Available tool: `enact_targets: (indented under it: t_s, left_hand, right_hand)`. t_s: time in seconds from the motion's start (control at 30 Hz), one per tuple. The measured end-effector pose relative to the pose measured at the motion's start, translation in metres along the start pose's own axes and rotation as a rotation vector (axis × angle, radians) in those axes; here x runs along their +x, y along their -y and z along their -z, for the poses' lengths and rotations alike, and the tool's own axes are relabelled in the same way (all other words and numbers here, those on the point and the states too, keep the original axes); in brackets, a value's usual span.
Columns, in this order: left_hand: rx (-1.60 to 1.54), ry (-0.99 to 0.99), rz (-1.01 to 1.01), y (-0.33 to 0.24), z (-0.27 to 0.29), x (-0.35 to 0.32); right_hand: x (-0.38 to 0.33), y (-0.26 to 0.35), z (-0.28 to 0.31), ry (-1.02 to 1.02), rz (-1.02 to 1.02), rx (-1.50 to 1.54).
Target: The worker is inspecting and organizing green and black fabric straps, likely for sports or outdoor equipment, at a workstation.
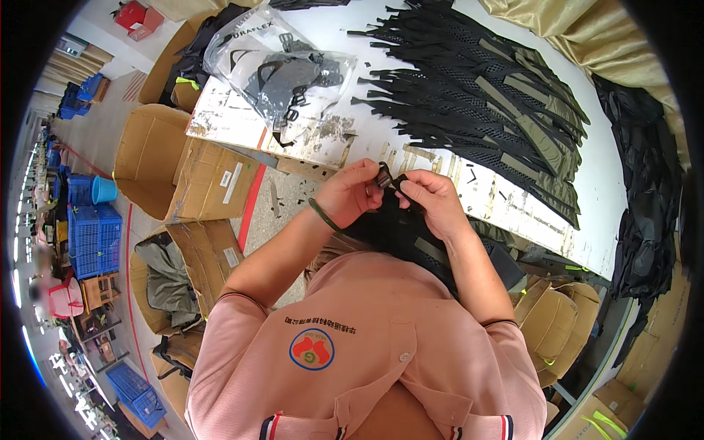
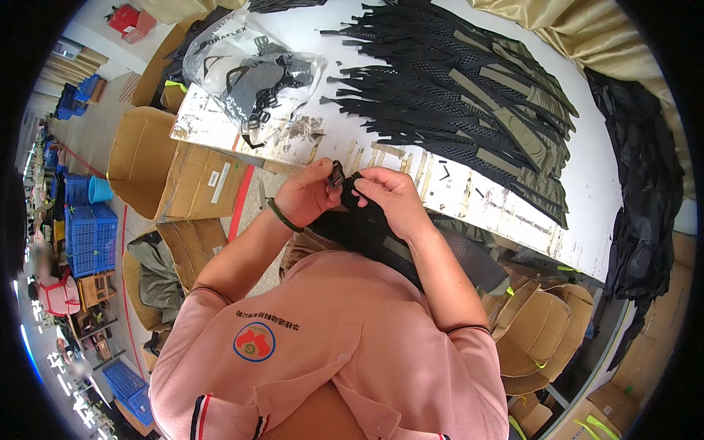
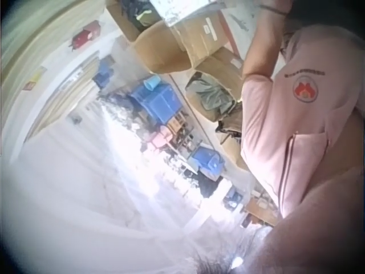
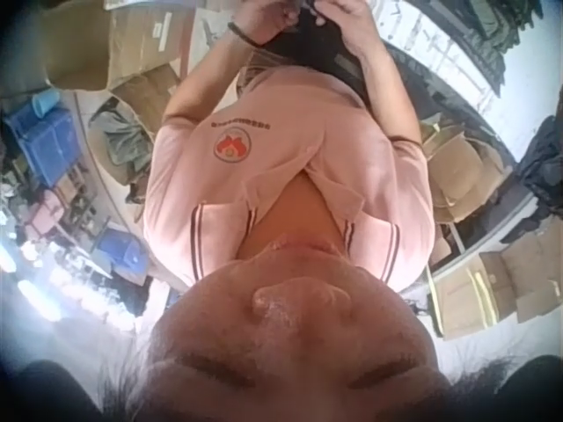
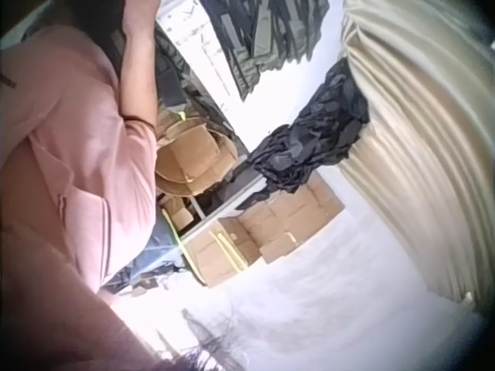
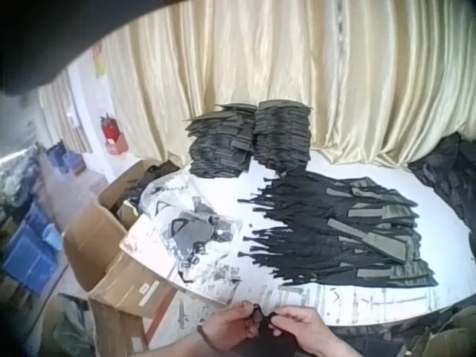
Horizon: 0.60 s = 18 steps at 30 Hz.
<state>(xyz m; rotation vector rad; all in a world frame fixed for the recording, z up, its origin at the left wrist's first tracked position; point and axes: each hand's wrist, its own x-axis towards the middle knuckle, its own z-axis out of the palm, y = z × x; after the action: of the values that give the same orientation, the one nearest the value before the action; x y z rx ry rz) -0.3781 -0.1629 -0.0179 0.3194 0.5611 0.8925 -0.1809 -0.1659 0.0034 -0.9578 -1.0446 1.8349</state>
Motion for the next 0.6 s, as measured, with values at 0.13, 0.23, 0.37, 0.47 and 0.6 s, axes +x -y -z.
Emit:
enact_targets:
  t_s: [0.13,0.23,0.37,0.47,0.6]
  left_hand:
    - [-0.051,0.02,0.088,0.004,-0.013,0.011]
    - [-0.076,0.045,0.097,0.007,-0.015,0.019]
    - [-0.075,-0.005,0.115,0.012,-0.016,0.02]
    - [-0.118,-0.002,0.142,0.017,-0.011,0.02]
    - [-0.153,0.009,0.174,0.019,-0.012,0.019]
  right_hand:
    - [0.0,0.007,0.003,0.021,0.005,0.0]
    - [0.0,0.012,0.005,0.062,0.023,-0.098]
    - [0.0,0.015,0.007,0.013,0.253,-0.483]
    - [-0.002,0.02,0.007,0.018,0.424,-0.691]
    - [-0.004,0.027,0.008,0.067,0.412,-0.762]
